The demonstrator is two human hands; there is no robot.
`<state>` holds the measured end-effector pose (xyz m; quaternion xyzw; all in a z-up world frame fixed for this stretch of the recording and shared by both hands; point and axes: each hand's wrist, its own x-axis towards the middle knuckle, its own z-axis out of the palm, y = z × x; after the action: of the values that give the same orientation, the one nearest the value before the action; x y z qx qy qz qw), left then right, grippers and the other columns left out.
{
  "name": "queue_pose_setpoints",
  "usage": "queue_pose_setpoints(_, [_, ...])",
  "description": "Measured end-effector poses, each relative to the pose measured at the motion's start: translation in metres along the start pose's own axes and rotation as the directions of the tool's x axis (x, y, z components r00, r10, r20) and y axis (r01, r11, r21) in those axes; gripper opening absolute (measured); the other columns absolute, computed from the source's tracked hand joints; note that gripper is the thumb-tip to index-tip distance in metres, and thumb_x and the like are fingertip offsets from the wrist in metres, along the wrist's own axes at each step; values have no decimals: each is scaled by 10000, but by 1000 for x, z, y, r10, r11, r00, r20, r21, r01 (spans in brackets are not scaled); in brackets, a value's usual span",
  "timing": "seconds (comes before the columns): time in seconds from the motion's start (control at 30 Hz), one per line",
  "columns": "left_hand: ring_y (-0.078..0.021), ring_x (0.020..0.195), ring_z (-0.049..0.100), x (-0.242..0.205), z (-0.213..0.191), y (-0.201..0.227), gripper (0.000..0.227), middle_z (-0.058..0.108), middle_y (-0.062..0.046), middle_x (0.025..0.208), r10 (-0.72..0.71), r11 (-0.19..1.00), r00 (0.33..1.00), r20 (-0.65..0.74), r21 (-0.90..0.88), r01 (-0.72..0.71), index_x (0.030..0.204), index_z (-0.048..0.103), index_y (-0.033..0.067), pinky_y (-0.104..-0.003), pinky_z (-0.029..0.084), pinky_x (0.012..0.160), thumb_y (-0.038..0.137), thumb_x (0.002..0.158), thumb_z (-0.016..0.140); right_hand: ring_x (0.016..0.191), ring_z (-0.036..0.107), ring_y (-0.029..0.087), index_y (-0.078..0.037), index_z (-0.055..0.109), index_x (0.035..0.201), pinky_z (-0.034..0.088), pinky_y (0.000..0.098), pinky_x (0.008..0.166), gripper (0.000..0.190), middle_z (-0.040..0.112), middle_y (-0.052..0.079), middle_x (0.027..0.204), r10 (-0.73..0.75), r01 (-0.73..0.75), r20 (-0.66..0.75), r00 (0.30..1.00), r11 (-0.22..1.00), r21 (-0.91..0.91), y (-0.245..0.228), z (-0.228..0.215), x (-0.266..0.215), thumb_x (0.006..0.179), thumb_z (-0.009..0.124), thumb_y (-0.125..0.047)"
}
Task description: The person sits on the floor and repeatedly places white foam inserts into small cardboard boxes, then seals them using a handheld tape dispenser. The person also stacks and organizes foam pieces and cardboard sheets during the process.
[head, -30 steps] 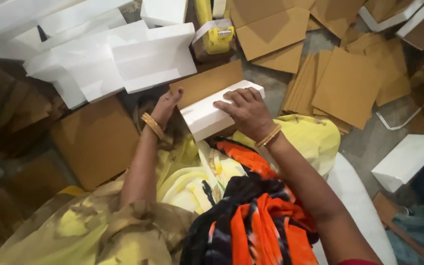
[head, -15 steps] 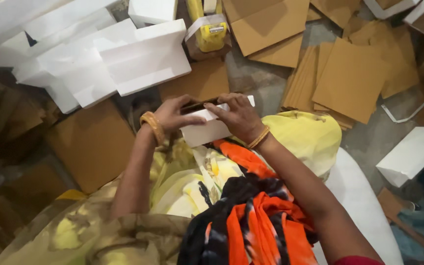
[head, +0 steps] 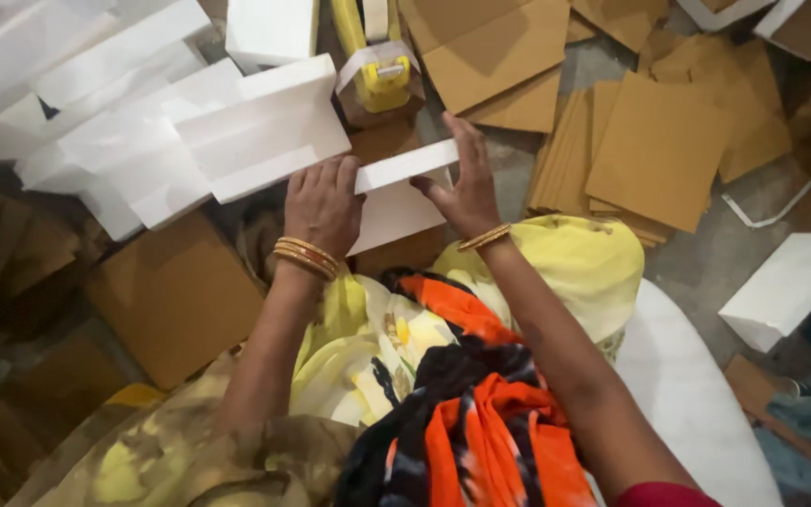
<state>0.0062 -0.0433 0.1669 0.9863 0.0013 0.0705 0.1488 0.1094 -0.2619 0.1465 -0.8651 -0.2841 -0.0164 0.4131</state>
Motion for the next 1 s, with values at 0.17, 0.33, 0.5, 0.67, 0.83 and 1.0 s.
queue_pose_setpoints(0.17, [-267,1211,569,5,24,-1,610,615,-116,1271,72,977,984,-162,211,-37,1342,521,54,-485,370,1127,363,848,699,1315,551,333,-48,320,1559,445,439,1085,972,560,217,1437,139,-168,156,978,968,188,0,13,1,788,900,-162])
queue_pose_setpoints(0.33, [-309,1166,571,2,28,-1,669,622,-130,1216,-16,996,999,-42,83,20,1390,547,61,-453,400,1040,378,834,743,1229,707,242,-98,534,1448,568,368,1038,580,705,137,1319,265,-327,210,941,874,359,-1,16,0,929,762,-226])
queue_pose_setpoints(0.5, [-307,1051,610,23,27,-3,514,632,-104,1103,-80,996,993,84,51,76,1203,612,107,-457,433,915,376,813,809,1149,668,306,-114,603,1349,543,405,982,598,689,132,1236,132,-133,18,991,989,69,16,17,-4,838,862,-285])
queue_pose_setpoints(0.67, [-276,1021,618,32,31,-5,519,623,-68,1080,53,993,993,-103,108,-42,1161,607,121,-427,435,908,348,747,822,1189,633,347,-91,550,1385,509,423,996,643,676,148,1280,78,-79,26,997,996,45,31,17,5,846,833,-299])
queue_pose_setpoints(0.83, [-266,935,594,30,34,-1,522,610,-53,1012,-15,993,999,-32,115,19,1136,609,119,-425,412,835,405,764,838,1208,671,297,-169,504,1471,540,398,1012,663,650,130,1376,247,-282,226,942,950,136,39,-2,2,890,781,-324])
queue_pose_setpoints(1.0, [-261,940,592,30,34,-1,563,610,-55,1012,5,988,998,-70,154,6,1172,606,109,-418,414,838,417,758,831,1318,564,358,-148,419,1551,470,435,1070,779,557,199,1466,174,-201,206,963,973,117,30,-19,3,894,810,-296])
